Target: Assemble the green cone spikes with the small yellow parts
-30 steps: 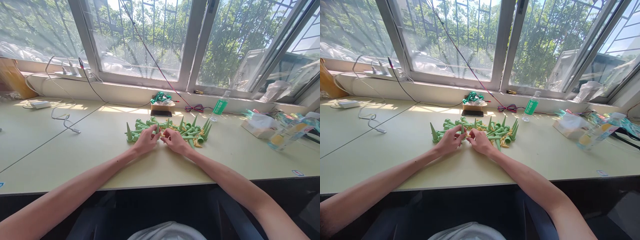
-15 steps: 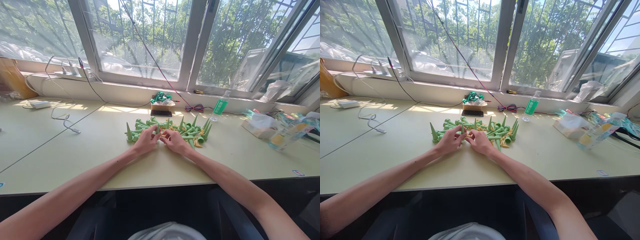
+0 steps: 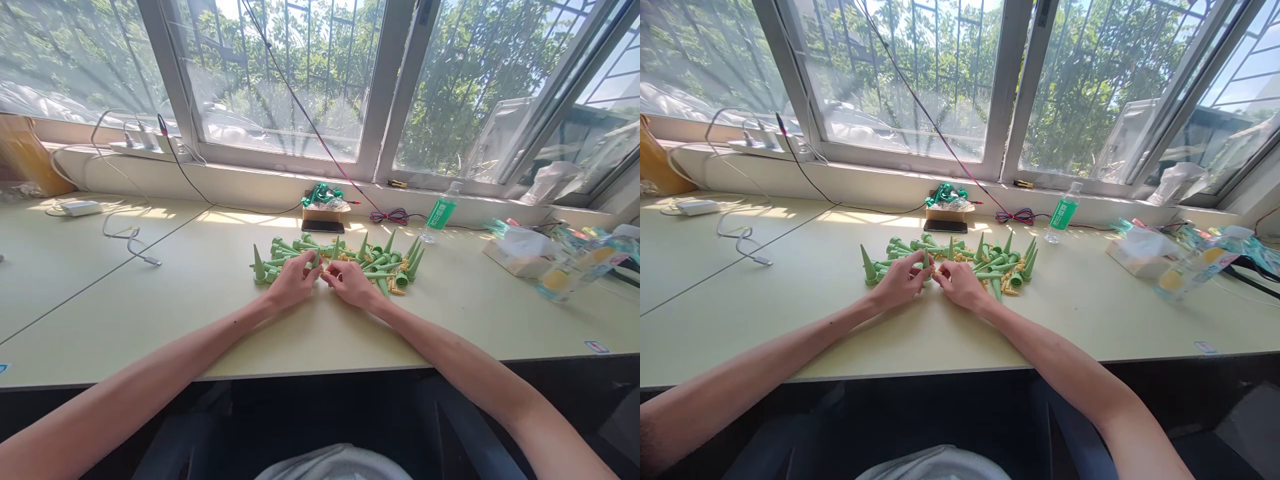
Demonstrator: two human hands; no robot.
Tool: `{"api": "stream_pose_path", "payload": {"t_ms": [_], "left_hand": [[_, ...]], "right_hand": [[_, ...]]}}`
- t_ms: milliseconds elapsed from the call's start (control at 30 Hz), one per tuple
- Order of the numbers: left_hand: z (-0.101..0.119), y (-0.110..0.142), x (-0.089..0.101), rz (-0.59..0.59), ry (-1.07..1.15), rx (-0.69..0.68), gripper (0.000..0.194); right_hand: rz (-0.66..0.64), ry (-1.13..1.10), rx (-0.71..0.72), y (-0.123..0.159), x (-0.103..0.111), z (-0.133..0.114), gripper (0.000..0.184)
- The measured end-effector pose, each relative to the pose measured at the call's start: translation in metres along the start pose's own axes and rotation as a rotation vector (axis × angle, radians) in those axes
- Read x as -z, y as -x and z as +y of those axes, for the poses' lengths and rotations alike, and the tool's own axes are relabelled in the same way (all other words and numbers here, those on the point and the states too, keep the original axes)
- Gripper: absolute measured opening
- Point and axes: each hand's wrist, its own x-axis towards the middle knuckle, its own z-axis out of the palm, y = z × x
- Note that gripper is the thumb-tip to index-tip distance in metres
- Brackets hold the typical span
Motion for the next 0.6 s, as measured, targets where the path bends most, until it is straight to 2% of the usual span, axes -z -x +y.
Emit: {"api": "stream_pose_path", "payload": {"t_ms": [167,333,600], "left_hand": [[-0.0003,0.0001,-0.0003,0.007,0.002,-0.001,0.014],[-0.0006,0.0002,-0.0003,-0.005,0.003,0.007,0.012],[-0.0004,0.0001,-0.0002,-0.003,-0.004,-0.01,0.012]], "right_hand": [[0.023,-0.002,-0.039,0.0006,-0.0003,-0.0001,0.013],[0.052,-0.022,-0.041,0.0001,-0.0013,0.0026,0.012],[0.024,0.013,-0.014,0.0005,0.0002,-0.0007,0.016]]}}
